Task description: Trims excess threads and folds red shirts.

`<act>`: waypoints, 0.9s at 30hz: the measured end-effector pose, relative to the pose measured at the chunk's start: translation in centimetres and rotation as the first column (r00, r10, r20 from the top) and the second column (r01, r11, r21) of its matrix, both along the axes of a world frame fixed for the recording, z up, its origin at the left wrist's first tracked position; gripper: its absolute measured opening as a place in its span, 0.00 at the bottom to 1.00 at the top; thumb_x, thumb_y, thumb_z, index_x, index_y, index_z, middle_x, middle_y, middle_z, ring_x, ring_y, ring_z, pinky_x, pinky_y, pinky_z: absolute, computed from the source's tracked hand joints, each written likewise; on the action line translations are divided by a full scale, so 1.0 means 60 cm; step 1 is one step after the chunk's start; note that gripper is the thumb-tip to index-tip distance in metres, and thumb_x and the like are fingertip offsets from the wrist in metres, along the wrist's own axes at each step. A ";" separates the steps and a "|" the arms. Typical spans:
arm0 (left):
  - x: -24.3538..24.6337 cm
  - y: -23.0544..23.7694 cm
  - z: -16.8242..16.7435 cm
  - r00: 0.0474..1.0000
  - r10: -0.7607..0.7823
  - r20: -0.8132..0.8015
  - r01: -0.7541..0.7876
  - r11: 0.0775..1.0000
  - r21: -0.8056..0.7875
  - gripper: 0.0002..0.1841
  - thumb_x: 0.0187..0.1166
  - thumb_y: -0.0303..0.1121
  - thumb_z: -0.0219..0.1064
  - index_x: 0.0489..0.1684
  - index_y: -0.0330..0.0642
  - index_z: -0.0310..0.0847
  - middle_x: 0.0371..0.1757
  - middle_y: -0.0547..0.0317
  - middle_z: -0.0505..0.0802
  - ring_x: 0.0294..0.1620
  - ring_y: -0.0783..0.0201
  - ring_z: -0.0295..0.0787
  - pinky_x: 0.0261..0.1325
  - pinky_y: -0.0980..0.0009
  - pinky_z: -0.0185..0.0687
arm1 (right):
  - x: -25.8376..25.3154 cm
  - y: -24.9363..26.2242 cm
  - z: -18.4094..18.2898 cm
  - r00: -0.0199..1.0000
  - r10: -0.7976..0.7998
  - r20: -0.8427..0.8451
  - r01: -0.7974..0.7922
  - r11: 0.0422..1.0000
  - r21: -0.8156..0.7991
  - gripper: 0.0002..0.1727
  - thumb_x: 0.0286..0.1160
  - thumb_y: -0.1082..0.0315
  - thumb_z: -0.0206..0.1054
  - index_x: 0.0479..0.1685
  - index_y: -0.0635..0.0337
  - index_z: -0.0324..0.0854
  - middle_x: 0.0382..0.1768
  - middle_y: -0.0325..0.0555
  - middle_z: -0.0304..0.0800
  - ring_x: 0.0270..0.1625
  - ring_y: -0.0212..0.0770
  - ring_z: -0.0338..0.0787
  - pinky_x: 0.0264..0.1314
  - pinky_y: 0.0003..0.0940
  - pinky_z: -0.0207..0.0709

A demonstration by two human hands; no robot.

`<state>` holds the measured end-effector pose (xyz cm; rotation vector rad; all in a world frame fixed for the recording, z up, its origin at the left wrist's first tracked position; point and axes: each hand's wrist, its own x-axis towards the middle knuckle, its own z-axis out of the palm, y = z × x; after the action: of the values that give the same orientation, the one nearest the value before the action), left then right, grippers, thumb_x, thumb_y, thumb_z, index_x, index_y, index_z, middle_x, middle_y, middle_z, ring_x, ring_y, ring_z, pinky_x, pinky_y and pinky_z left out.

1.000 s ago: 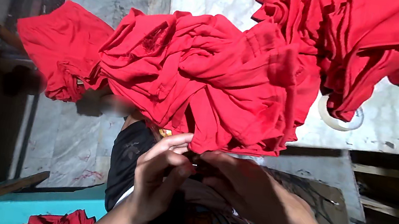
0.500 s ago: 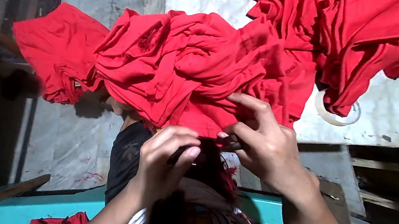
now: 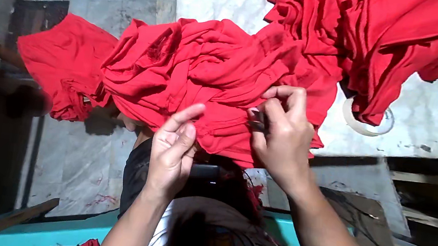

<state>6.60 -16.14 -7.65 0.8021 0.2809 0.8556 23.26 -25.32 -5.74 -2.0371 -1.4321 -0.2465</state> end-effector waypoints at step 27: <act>-0.052 -0.028 -0.018 0.944 0.308 -0.120 -0.150 0.722 0.675 0.10 0.87 0.43 0.62 0.41 0.48 0.80 0.51 0.74 0.90 0.54 0.85 0.85 0.57 0.86 0.81 | -0.108 -0.032 0.008 0.947 0.284 -0.151 -0.286 0.958 0.007 0.15 0.89 0.63 0.48 0.44 0.64 0.77 0.19 0.41 0.76 0.18 0.32 0.75 0.21 0.24 0.69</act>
<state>3.47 -17.84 -8.73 1.5679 0.2825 1.1236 16.80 -27.22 -5.24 -1.7886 -1.6106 0.0400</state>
